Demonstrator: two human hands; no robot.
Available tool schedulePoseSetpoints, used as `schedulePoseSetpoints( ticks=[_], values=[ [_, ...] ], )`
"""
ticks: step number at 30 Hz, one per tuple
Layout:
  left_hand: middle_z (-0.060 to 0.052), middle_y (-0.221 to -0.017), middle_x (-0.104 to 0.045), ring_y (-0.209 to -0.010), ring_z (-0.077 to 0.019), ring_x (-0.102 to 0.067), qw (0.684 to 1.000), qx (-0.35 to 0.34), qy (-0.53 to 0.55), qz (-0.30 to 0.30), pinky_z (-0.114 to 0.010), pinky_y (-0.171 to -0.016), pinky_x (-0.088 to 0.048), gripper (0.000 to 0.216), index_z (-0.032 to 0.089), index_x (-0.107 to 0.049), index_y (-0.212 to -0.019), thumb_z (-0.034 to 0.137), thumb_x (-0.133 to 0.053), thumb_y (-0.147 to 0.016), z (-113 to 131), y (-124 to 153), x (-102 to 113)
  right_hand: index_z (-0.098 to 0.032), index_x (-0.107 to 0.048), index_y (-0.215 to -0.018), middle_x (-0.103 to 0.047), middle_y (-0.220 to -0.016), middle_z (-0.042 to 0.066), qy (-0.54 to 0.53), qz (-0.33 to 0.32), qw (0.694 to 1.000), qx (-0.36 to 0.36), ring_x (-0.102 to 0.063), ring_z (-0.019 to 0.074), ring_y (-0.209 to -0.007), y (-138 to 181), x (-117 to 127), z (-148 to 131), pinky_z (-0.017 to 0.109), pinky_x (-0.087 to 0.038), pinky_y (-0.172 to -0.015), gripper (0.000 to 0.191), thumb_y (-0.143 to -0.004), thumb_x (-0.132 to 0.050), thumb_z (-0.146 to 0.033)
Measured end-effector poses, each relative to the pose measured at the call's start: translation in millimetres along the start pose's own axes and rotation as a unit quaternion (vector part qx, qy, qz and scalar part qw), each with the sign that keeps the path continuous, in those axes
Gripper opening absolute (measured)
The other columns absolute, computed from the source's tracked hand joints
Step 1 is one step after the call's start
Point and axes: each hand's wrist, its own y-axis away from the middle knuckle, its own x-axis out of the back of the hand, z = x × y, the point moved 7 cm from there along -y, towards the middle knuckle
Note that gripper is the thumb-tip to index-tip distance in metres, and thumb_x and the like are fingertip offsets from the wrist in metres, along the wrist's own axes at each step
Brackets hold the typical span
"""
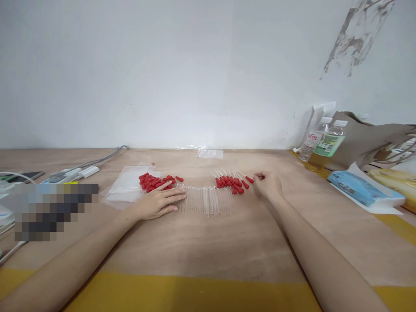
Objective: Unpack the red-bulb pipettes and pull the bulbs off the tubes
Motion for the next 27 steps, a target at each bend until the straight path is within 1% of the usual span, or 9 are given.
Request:
schedulePoseSetpoints(
  ticks=[4, 7, 10, 13, 17, 19, 21, 24, 27],
  values=[
    [-0.005, -0.125, -0.052, -0.118, -0.0166, -0.045, 1.0, 0.006, -0.012, 0.003, -0.042, -0.109, -0.017, 0.037, 0.022, -0.047, -0.123, 0.036, -0.035, -0.091, -5.0, 1.0, -1.5, -0.016, -0.069, -0.088, -0.069, -0.084, 0.009, 0.028, -0.014, 0.999, -0.022, -0.062, 0.0221, -0.074, -8.5, -9.4, 18.0, 0.027, -0.043, -0.059, 0.036, -0.068, -0.056, -0.043],
    [-0.004, -0.126, -0.051, -0.12, -0.019, -0.043, 0.999, 0.031, -0.017, -0.002, -0.044, -0.109, -0.015, 0.039, 0.022, -0.049, -0.122, 0.04, -0.034, -0.09, -5.7, 2.4, -0.2, -0.018, -0.071, -0.084, -0.069, -0.086, 0.009, 0.04, -0.032, 0.999, -0.016, -0.062, 0.0243, -0.078, -9.0, -17.3, 17.0, 0.028, -0.042, -0.06, 0.04, -0.065, -0.059, -0.051],
    [-0.006, -0.13, -0.048, -0.124, -0.0214, -0.038, 0.998, 0.06, -0.009, 0.0, -0.046, -0.108, -0.015, 0.046, 0.022, -0.046, -0.125, 0.047, -0.037, -0.087, -4.1, 3.0, 2.7, -0.022, -0.071, -0.08, -0.069, -0.08, 0.006, 0.048, -0.046, 0.998, -0.005, -0.061, 0.0228, -0.075, -7.1, -20.9, 11.4, 0.027, -0.041, -0.059, 0.033, -0.067, -0.058, -0.049],
    [-0.008, -0.132, -0.045, -0.126, -0.0227, -0.035, 0.997, 0.076, 0.005, -0.002, -0.047, -0.108, -0.014, 0.056, 0.021, -0.041, -0.129, 0.054, -0.04, -0.083, -1.2, 1.3, 3.0, -0.02, -0.07, -0.079, -0.068, -0.074, 0.006, 0.043, -0.026, 0.999, -0.011, -0.06, 0.0208, -0.069, -5.3, -18.1, 8.3, 0.027, -0.039, -0.056, 0.029, -0.069, -0.057, -0.043],
    [-0.007, -0.129, -0.048, -0.124, -0.0221, -0.037, 0.996, 0.086, 0.013, 0.009, -0.048, -0.108, -0.013, 0.051, 0.022, -0.042, -0.128, 0.05, -0.037, -0.086, 0.8, -1.5, 2.9, -0.016, -0.067, -0.089, -0.066, -0.075, 0.008, 0.018, 0.034, 0.999, -0.015, -0.057, 0.0182, -0.064, 1.9, -10.2, -2.1, 0.027, -0.039, -0.056, 0.036, -0.075, -0.049, -0.044],
    [-0.008, -0.129, -0.048, -0.124, -0.0222, -0.037, 0.995, 0.096, 0.008, 0.041, -0.048, -0.108, -0.014, 0.049, 0.021, -0.041, -0.128, 0.046, -0.037, -0.087, 1.1, -2.6, 6.6, -0.016, -0.065, -0.093, -0.065, -0.079, 0.007, -0.027, 0.076, 0.996, 0.039, -0.055, 0.0172, -0.065, 12.6, -6.1, -20.8, 0.027, -0.039, -0.057, 0.037, -0.077, -0.047, -0.044],
    [-0.01, -0.128, -0.048, -0.124, -0.0227, -0.036, 0.987, 0.125, -0.001, 0.103, -0.046, -0.107, -0.02, 0.048, 0.017, -0.041, -0.128, 0.042, -0.039, -0.087, 0.3, -3.2, 14.1, -0.017, -0.065, -0.089, -0.064, -0.082, 0.006, -0.079, 0.094, 0.981, 0.147, -0.055, 0.0171, -0.069, 31.5, -5.8, -51.0, 0.028, -0.04, -0.061, 0.031, -0.079, -0.047, -0.041],
    [-0.012, -0.124, -0.05, -0.12, -0.0239, -0.039, 0.962, 0.164, -0.019, 0.218, -0.044, -0.102, -0.028, 0.045, 0.015, -0.042, -0.127, 0.035, -0.044, -0.086, 4.0, -3.3, 25.7, -0.021, -0.064, -0.081, -0.064, -0.079, 0.004, -0.072, 0.039, 0.949, 0.304, -0.054, 0.018, -0.076, 70.8, -19.5, -99.3, 0.031, -0.037, -0.07, 0.02, -0.079, -0.051, -0.035],
    [-0.008, -0.12, -0.054, -0.117, -0.0233, -0.042, 0.959, 0.128, -0.034, 0.25, -0.044, -0.101, -0.028, 0.038, 0.019, -0.048, -0.121, 0.03, -0.047, -0.085, 19.0, -10.1, 24.3, -0.023, -0.064, -0.082, -0.063, -0.081, 0.003, -0.047, -0.004, 0.923, 0.383, -0.053, 0.0174, -0.078, 105.8, -33.2, -130.0, 0.032, -0.032, -0.074, 0.016, -0.083, -0.05, -0.031]
  ],
)
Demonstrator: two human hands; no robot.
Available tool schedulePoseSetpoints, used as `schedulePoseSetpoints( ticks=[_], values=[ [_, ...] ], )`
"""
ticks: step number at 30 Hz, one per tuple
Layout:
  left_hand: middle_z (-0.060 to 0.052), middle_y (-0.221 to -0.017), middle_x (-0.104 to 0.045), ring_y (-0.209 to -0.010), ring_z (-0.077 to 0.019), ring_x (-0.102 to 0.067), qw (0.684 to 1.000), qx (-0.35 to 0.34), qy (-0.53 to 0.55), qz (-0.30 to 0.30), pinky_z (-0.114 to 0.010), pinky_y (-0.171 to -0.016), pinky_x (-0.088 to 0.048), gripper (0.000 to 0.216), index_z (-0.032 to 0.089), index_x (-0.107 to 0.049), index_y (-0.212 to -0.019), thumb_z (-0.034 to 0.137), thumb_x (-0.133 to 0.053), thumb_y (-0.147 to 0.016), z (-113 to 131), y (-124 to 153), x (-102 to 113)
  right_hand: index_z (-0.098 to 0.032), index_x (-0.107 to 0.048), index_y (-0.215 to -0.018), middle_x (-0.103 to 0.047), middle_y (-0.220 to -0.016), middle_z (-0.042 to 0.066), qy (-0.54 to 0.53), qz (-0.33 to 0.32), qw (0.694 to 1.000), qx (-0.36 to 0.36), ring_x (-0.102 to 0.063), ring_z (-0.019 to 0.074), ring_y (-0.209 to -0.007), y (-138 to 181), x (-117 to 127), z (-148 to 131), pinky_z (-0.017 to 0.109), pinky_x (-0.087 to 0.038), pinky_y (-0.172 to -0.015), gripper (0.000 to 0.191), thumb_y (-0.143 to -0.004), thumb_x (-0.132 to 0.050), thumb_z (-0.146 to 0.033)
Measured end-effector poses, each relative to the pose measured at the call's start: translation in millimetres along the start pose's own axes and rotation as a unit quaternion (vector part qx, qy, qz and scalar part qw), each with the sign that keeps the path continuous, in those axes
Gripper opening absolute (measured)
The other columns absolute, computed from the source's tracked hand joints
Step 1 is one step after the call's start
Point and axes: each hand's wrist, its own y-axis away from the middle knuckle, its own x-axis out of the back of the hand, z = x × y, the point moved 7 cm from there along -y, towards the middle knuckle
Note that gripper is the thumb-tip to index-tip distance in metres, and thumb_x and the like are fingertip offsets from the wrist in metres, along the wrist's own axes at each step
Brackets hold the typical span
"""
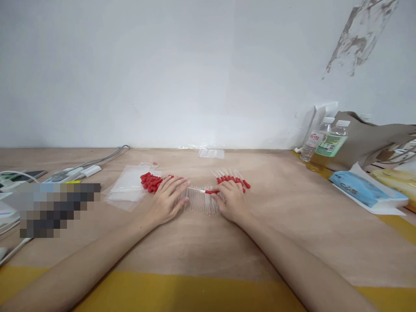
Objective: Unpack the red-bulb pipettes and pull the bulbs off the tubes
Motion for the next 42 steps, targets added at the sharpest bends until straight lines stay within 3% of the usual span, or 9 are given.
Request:
schedulePoseSetpoints(
  ticks=[4, 8, 14, 17, 22, 32, 35, 39, 42],
  values=[
    [-0.001, -0.092, -0.065, -0.094, -0.0176, -0.054, 0.999, -0.047, 0.005, -0.01, -0.042, -0.096, -0.032, 0.019, 0.023, -0.061, -0.1, 0.023, -0.049, -0.084, 16.2, -0.3, -8.2, -0.022, -0.063, -0.082, -0.062, -0.079, 0.002, -0.005, -0.024, 0.999, 0.033, -0.05, 0.0161, -0.076, 5.1, -10.5, -23.6, 0.031, -0.029, -0.071, 0.015, -0.084, -0.049, -0.029],
    [-0.001, -0.072, -0.062, -0.072, -0.0143, -0.052, 0.998, -0.06, 0.0, 0.0, -0.035, -0.081, -0.04, 0.015, 0.019, -0.062, -0.087, 0.018, -0.048, -0.085, 21.5, -2.0, -9.3, -0.021, -0.062, -0.082, -0.062, -0.082, 0.002, 0.006, -0.034, 0.999, 0.04, -0.05, 0.0163, -0.078, 6.1, -13.2, -27.2, 0.032, -0.028, -0.072, 0.014, -0.083, -0.05, -0.029],
    [-0.002, -0.073, -0.06, -0.073, -0.0148, -0.05, 0.995, -0.098, -0.011, 0.011, -0.034, -0.081, -0.039, 0.016, 0.017, -0.06, -0.093, 0.019, -0.047, -0.086, 31.0, -3.8, -10.1, -0.024, -0.063, -0.093, -0.066, -0.079, 0.001, 0.073, 0.01, 0.99, 0.119, -0.05, 0.0149, -0.078, 7.6, -15.9, -40.8, 0.035, -0.024, -0.079, 0.018, -0.082, -0.054, -0.035],
    [-0.001, -0.068, -0.057, -0.072, -0.0141, -0.05, 0.995, -0.094, -0.024, -0.019, -0.036, -0.088, -0.035, 0.017, 0.017, -0.06, -0.082, 0.019, -0.044, -0.087, 31.6, -4.4, -14.6, -0.023, -0.064, -0.086, -0.063, -0.065, -0.001, 0.096, 0.017, 0.983, 0.155, -0.049, 0.0129, -0.073, 10.4, -19.8, -45.0, 0.035, -0.023, -0.081, 0.013, -0.084, -0.052, -0.027],
    [-0.001, -0.065, -0.055, -0.067, -0.013, -0.049, 0.994, -0.105, -0.014, -0.034, -0.035, -0.088, -0.036, 0.022, 0.016, -0.059, -0.076, 0.018, -0.04, -0.087, 32.3, -3.0, -13.1, -0.023, -0.063, -0.086, -0.061, -0.062, -0.002, 0.121, 0.029, 0.972, 0.2, -0.05, 0.0134, -0.076, 13.8, -13.3, -51.7, 0.037, -0.022, -0.084, 0.014, -0.085, -0.049, -0.026],
    [0.0, -0.063, -0.056, -0.067, -0.0132, -0.051, 0.997, -0.054, 0.022, -0.04, -0.037, -0.087, -0.035, 0.024, 0.019, -0.06, -0.076, 0.02, -0.038, -0.088, 19.9, 3.7, -5.9, -0.029, -0.064, -0.09, -0.066, -0.071, -0.003, 0.129, -0.005, 0.974, 0.184, -0.054, 0.0137, -0.079, 16.2, -4.0, -47.7, 0.035, -0.024, -0.082, 0.018, -0.087, -0.046, -0.025],
    [-0.002, -0.068, -0.058, -0.068, -0.0141, -0.052, 1.0, 0.012, 0.024, -0.006, -0.033, -0.076, -0.04, 0.023, 0.017, -0.06, -0.079, 0.021, -0.039, -0.088, -4.5, 8.1, 1.8, -0.028, -0.066, -0.084, -0.067, -0.073, -0.001, 0.123, 0.048, 0.984, 0.117, -0.054, 0.0146, -0.075, 8.3, 17.6, -19.7, 0.035, -0.028, -0.078, 0.016, -0.084, -0.05, -0.027],
    [-0.004, -0.082, -0.056, -0.076, -0.0137, -0.053, 0.993, 0.102, 0.06, -0.002, -0.026, -0.068, -0.043, 0.024, 0.017, -0.06, -0.096, 0.02, -0.038, -0.088, -30.1, 10.7, 0.3, -0.021, -0.068, -0.088, -0.061, -0.076, 0.004, 0.029, 0.115, 0.989, -0.086, -0.053, 0.0153, -0.07, -5.7, 50.3, 56.1, 0.03, -0.039, -0.065, 0.025, -0.082, -0.049, -0.035],
    [-0.007, -0.09, -0.051, -0.08, -0.0145, -0.052, 0.991, 0.114, 0.062, -0.024, -0.026, -0.067, -0.045, 0.032, 0.017, -0.054, -0.112, 0.017, -0.035, -0.087, -31.1, 9.3, -13.0, -0.016, -0.068, -0.09, -0.06, -0.077, 0.006, 0.026, 0.068, 0.97, -0.234, -0.054, 0.0165, -0.07, -6.6, 54.3, 109.9, 0.029, -0.042, -0.063, 0.028, -0.076, -0.052, -0.035]
  ],
)
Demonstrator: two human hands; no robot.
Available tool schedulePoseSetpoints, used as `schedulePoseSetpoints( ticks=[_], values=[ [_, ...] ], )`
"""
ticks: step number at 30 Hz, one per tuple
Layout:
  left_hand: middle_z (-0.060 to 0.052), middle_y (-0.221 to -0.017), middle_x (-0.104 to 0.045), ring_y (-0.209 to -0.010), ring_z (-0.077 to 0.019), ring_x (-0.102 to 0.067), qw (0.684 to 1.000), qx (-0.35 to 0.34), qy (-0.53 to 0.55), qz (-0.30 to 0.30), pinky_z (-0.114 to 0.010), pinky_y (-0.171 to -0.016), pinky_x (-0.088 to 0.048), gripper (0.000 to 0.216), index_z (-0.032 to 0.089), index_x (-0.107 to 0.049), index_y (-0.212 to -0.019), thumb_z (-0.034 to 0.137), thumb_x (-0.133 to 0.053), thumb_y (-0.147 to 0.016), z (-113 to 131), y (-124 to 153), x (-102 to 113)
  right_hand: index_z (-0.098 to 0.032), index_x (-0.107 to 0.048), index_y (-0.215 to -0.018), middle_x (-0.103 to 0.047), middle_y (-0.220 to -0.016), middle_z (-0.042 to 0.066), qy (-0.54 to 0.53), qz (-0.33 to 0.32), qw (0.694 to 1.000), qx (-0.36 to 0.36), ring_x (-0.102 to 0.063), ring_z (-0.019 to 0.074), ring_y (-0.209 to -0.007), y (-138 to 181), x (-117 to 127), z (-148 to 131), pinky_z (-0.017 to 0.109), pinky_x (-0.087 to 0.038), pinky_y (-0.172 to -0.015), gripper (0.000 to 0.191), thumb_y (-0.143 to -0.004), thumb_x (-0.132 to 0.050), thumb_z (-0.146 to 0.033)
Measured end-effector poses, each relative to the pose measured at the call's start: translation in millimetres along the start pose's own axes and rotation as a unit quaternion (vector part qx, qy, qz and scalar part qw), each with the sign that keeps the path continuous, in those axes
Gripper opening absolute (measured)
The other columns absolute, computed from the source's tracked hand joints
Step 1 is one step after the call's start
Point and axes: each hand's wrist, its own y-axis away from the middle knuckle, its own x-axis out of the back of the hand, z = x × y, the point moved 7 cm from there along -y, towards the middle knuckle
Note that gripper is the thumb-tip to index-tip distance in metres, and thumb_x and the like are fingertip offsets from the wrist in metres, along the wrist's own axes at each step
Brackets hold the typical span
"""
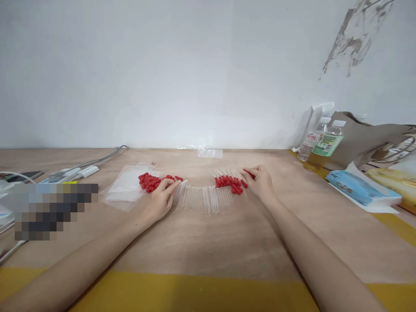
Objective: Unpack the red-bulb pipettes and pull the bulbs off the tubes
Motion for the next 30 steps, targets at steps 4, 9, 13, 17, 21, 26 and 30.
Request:
schedulePoseSetpoints(
  ticks=[4, 9, 13, 17, 21, 26, 30],
  values=[
    [-0.005, -0.083, -0.049, -0.073, -0.0136, -0.05, 1.0, -0.013, -0.014, 0.012, -0.024, -0.061, -0.046, 0.032, 0.018, -0.055, -0.111, 0.017, -0.037, -0.085, 1.0, -1.6, -14.2, -0.015, -0.065, -0.092, -0.063, -0.071, 0.004, 0.018, -0.089, 0.993, -0.074, -0.056, 0.0145, -0.062, -6.2, -10.9, 32.1, 0.027, -0.043, -0.058, 0.026, -0.071, -0.055, -0.026],
    [-0.007, -0.086, -0.056, -0.08, -0.0154, -0.054, 0.996, -0.078, -0.006, 0.046, -0.028, -0.07, -0.048, 0.025, 0.015, -0.058, -0.1, 0.013, -0.037, -0.085, 9.1, -2.2, -14.5, -0.014, -0.061, -0.081, -0.063, -0.065, 0.002, 0.011, -0.103, 0.987, -0.121, -0.056, 0.0127, -0.057, 1.6, -16.7, 38.0, 0.023, -0.042, -0.053, 0.025, -0.06, -0.064, -0.027],
    [-0.008, -0.091, -0.06, -0.083, -0.0162, -0.057, 0.996, -0.089, 0.021, 0.02, -0.029, -0.074, -0.049, 0.02, 0.016, -0.058, -0.096, 0.017, -0.042, -0.085, 16.8, -2.5, -12.4, -0.018, -0.058, -0.063, -0.063, -0.06, 0.002, -0.008, -0.134, 0.982, -0.136, -0.057, 0.0135, -0.055, 6.8, -23.5, 34.1, 0.023, -0.042, -0.051, 0.013, -0.058, -0.066, -0.027],
    [-0.009, -0.092, -0.06, -0.085, -0.0184, -0.056, 0.995, -0.086, 0.039, -0.017, -0.032, -0.075, -0.048, 0.023, 0.015, -0.059, -0.098, 0.029, -0.049, -0.082, 21.8, -1.3, -9.8, -0.018, -0.061, -0.06, -0.062, -0.052, 0.002, -0.044, -0.181, 0.969, -0.164, -0.057, 0.013, -0.049, 10.0, -34.0, 41.0, 0.022, -0.042, -0.047, 0.016, -0.069, -0.056, -0.03],
    [-0.01, -0.098, -0.059, -0.092, -0.021, -0.053, 0.995, -0.076, 0.03, -0.054, -0.037, -0.082, -0.044, 0.031, 0.016, -0.059, -0.103, 0.037, -0.052, -0.08, 22.1, 0.7, -6.7, -0.017, -0.064, -0.061, -0.063, -0.054, 0.003, -0.014, -0.154, 0.973, -0.173, -0.057, 0.0136, -0.05, 6.0, -29.7, 53.5, 0.022, -0.039, -0.044, 0.019, -0.069, -0.055, -0.032],
    [-0.008, -0.109, -0.058, -0.105, -0.0239, -0.049, 0.994, -0.081, 0.011, -0.069, -0.043, -0.09, -0.038, 0.033, 0.021, -0.06, -0.105, 0.04, -0.052, -0.08, 24.0, 3.4, -1.6, -0.018, -0.068, -0.068, -0.066, -0.065, 0.004, 0.035, -0.11, 0.978, -0.172, -0.058, 0.016, -0.059, 1.6, -24.8, 61.5, 0.023, -0.038, -0.048, 0.025, -0.064, -0.06, -0.041],
    [-0.009, -0.112, -0.056, -0.108, -0.0249, -0.048, 0.994, -0.077, 0.011, -0.078, -0.044, -0.092, -0.036, 0.035, 0.022, -0.06, -0.105, 0.043, -0.052, -0.079, 23.7, 3.9, -1.9, -0.02, -0.068, -0.061, -0.065, -0.06, 0.005, 0.057, -0.122, 0.975, -0.178, -0.057, 0.0165, -0.055, 1.7, -32.2, 60.5, 0.023, -0.035, -0.046, 0.027, -0.06, -0.062, -0.046]
  ],
)
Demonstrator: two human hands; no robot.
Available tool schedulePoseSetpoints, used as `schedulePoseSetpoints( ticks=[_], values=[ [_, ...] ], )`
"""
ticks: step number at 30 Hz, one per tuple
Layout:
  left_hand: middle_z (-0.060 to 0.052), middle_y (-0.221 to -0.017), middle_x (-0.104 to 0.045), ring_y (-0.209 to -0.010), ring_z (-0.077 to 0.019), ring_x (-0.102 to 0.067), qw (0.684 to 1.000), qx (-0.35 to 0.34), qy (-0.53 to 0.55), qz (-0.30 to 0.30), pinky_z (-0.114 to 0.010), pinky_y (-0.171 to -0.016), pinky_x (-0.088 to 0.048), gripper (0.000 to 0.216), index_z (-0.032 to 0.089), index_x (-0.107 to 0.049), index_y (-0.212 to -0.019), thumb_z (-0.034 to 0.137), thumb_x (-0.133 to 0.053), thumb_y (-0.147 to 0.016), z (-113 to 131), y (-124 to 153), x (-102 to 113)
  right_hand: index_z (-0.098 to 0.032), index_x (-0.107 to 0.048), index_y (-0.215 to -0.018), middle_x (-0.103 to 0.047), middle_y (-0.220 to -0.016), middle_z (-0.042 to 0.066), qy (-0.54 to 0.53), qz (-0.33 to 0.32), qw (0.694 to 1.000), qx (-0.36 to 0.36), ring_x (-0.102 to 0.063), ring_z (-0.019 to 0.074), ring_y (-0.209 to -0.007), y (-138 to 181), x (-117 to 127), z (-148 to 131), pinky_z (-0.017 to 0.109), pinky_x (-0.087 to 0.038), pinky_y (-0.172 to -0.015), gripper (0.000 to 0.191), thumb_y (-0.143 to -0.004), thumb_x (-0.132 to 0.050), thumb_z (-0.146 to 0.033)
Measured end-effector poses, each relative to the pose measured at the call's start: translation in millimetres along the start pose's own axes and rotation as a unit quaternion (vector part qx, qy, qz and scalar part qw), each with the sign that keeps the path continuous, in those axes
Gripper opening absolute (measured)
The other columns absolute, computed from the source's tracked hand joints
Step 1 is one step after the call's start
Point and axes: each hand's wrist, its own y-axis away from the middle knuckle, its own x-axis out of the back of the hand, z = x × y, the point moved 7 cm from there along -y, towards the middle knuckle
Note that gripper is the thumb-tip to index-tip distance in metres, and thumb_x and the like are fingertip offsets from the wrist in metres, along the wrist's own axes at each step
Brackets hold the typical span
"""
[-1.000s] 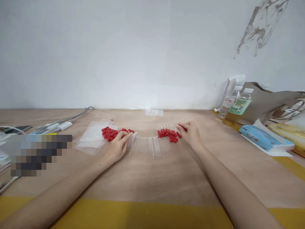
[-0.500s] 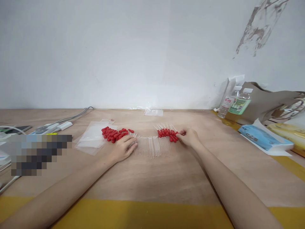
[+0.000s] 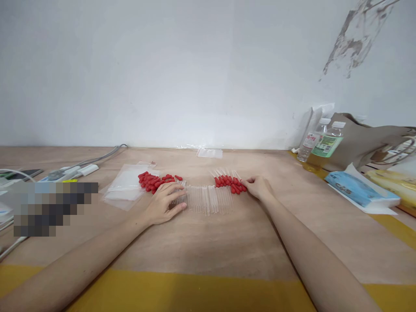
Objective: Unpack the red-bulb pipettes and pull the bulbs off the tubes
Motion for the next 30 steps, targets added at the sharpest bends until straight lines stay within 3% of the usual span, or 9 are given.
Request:
schedulePoseSetpoints(
  ticks=[5, 10, 15, 17, 20, 23, 26, 30],
  values=[
    [-0.01, -0.124, -0.051, -0.119, -0.0285, -0.041, 0.998, -0.008, 0.004, -0.055, -0.051, -0.101, -0.025, 0.061, 0.022, -0.052, -0.119, 0.058, -0.056, -0.07, -1.9, -0.8, -8.9, -0.02, -0.067, -0.055, -0.062, -0.053, 0.006, 0.012, 0.026, 0.999, -0.033, -0.054, 0.0173, -0.049, 1.4, -0.8, 0.4, 0.025, -0.031, -0.043, 0.027, -0.061, -0.059, -0.045],
    [-0.01, -0.125, -0.052, -0.118, -0.0225, -0.045, 0.996, 0.01, 0.015, -0.092, -0.051, -0.105, -0.018, 0.049, 0.022, -0.048, -0.122, 0.049, -0.045, -0.082, -6.5, -0.2, -15.4, -0.018, -0.067, -0.06, -0.062, -0.054, 0.006, -0.02, 0.054, 0.998, -0.04, -0.055, 0.0183, -0.05, 3.4, 1.3, 2.2, 0.025, -0.032, -0.043, 0.035, -0.067, -0.052, -0.049],
    [-0.009, -0.121, -0.054, -0.114, -0.0199, -0.048, 0.995, 0.015, 0.019, -0.092, -0.052, -0.106, -0.014, 0.041, 0.021, -0.049, -0.121, 0.041, -0.042, -0.086, -5.6, 0.9, -14.4, -0.014, -0.065, -0.085, -0.066, -0.074, 0.008, -0.075, 0.109, 0.991, -0.004, -0.057, 0.0175, -0.062, 8.1, 4.0, -5.8, 0.025, -0.039, -0.052, 0.042, -0.073, -0.048, -0.051],
    [-0.008, -0.121, -0.054, -0.116, -0.0207, -0.045, 0.997, 0.01, 0.011, -0.072, -0.051, -0.106, -0.016, 0.039, 0.022, -0.05, -0.12, 0.04, -0.042, -0.086, -5.4, 1.0, -11.4, -0.013, -0.062, -0.096, -0.065, -0.08, 0.008, -0.107, 0.146, 0.982, 0.055, -0.056, 0.017, -0.067, 15.1, 8.1, -19.2, 0.026, -0.041, -0.057, 0.044, -0.075, -0.048, -0.05],
    [-0.009, -0.124, -0.051, -0.121, -0.0227, -0.039, 1.0, 0.009, -0.008, -0.008, -0.049, -0.105, -0.022, 0.039, 0.021, -0.048, -0.122, 0.037, -0.043, -0.086, -7.1, 0.1, -3.4, -0.014, -0.057, -0.108, -0.062, -0.083, 0.008, -0.111, 0.18, 0.953, 0.219, -0.053, 0.0183, -0.074, 39.7, 12.5, -56.4, 0.03, -0.042, -0.066, 0.041, -0.08, -0.048, -0.042],
    [-0.011, -0.124, -0.048, -0.12, -0.0233, -0.039, 0.997, 0.015, -0.025, 0.077, -0.046, -0.103, -0.027, 0.044, 0.018, -0.042, -0.127, 0.032, -0.044, -0.086, -7.4, -1.0, 5.5, -0.019, -0.064, -0.097, -0.061, -0.082, 0.006, -0.032, 0.136, 0.915, 0.378, -0.051, 0.0182, -0.08, 79.0, 0.0, -100.1, 0.032, -0.037, -0.074, 0.025, -0.085, -0.045, -0.031],
    [-0.01, -0.123, -0.05, -0.118, -0.023, -0.04, 0.994, -0.006, -0.041, 0.1, -0.045, -0.103, -0.027, 0.042, 0.018, -0.043, -0.126, 0.03, -0.046, -0.085, 0.7, -3.7, 4.4, -0.023, -0.065, -0.093, -0.06, -0.082, 0.004, 0.028, 0.119, 0.894, 0.431, -0.049, 0.0171, -0.079, 114.5, -13.6, -128.0, 0.032, -0.032, -0.073, 0.019, -0.085, -0.048, -0.027],
    [-0.002, -0.101, -0.064, -0.104, -0.0199, -0.052, 0.994, -0.048, -0.059, 0.081, -0.046, -0.103, -0.023, 0.021, 0.024, -0.062, -0.1, 0.028, -0.048, -0.085, 17.3, -8.2, -1.5, -0.022, -0.065, -0.089, -0.061, -0.082, 0.004, 0.039, 0.11, 0.872, 0.475, -0.047, 0.0153, -0.077, 142.7, -26.1, -147.9, 0.031, -0.028, -0.069, 0.017, -0.085, -0.048, -0.024]
  ],
)
